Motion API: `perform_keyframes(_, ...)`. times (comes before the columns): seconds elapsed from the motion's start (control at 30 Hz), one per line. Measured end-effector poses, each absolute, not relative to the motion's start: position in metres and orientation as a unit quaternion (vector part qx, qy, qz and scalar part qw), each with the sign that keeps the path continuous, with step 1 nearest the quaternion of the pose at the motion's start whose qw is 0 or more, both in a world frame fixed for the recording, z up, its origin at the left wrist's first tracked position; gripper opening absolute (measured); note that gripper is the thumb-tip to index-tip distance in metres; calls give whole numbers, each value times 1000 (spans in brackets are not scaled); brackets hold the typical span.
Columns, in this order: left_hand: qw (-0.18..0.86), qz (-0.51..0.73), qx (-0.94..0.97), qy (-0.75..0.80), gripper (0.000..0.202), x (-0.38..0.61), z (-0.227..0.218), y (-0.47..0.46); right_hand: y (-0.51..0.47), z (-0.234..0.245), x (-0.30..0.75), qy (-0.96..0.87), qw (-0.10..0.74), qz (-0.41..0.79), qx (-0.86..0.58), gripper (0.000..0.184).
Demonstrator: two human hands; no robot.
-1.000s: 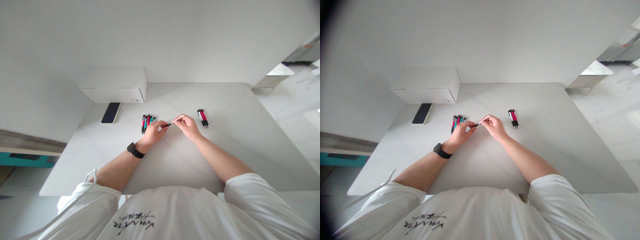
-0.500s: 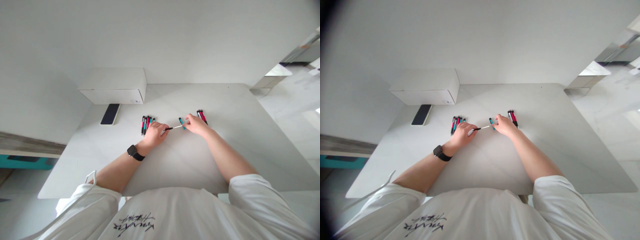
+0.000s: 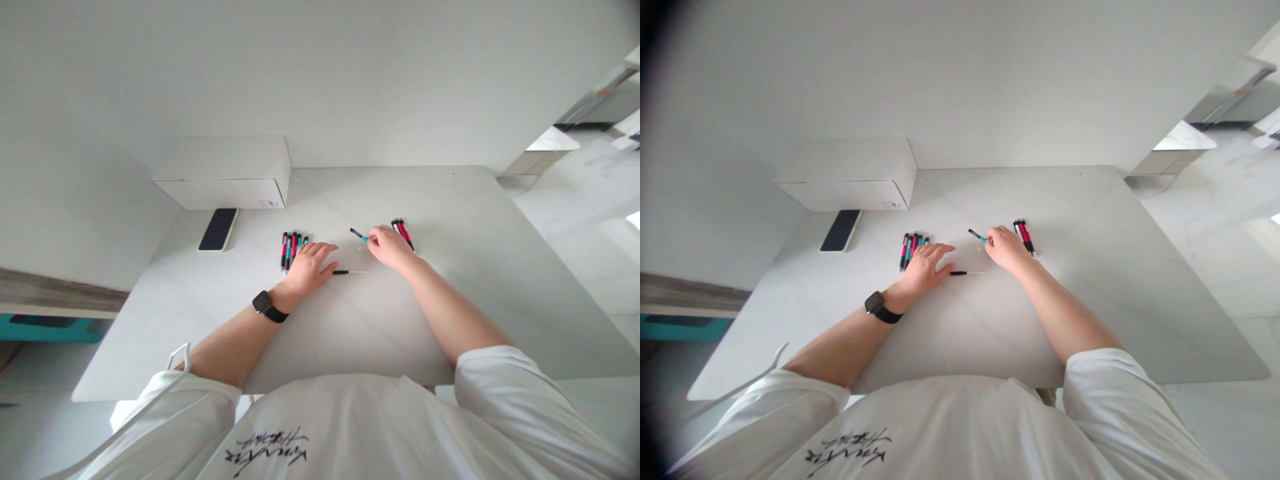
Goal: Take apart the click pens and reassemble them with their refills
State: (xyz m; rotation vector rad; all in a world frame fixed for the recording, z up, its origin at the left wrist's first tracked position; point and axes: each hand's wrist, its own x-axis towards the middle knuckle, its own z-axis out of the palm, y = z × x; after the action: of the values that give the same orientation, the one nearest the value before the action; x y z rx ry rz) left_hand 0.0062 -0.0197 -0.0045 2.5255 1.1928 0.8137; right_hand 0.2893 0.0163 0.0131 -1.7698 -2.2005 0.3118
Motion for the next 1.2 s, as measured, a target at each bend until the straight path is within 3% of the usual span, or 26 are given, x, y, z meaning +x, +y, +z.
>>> perform_keyframes(0.1,107,291,851,424,42,5,-4,-18,12,17,283,-787,161,91,-589,20)
perform_keyframes(0.23,103,290,857,413,46,5,-2,-18,8,19,279,-805,104,100,-575,19)
perform_keyframes(0.4,113,234,896,361,26,5,-7,-17,7,14,280,-805,117,120,-569,16)
perform_keyframes(0.63,134,201,915,324,20,-2,-10,-9,7,2,276,-810,112,124,-562,14)
perform_keyframes(0.8,163,213,909,319,15,-4,-4,-11,8,4,273,-796,152,135,-570,13)
perform_keyframes(0.9,237,283,850,375,17,-1,-5,-13,7,9,270,-771,189,177,-582,15)
perform_keyframes(1.07,488,427,653,391,26,4,-13,-8,3,15,263,-745,257,257,-559,12)
perform_keyframes(1.2,567,450,598,344,31,4,-17,-4,0,16,260,-724,313,310,-530,13)
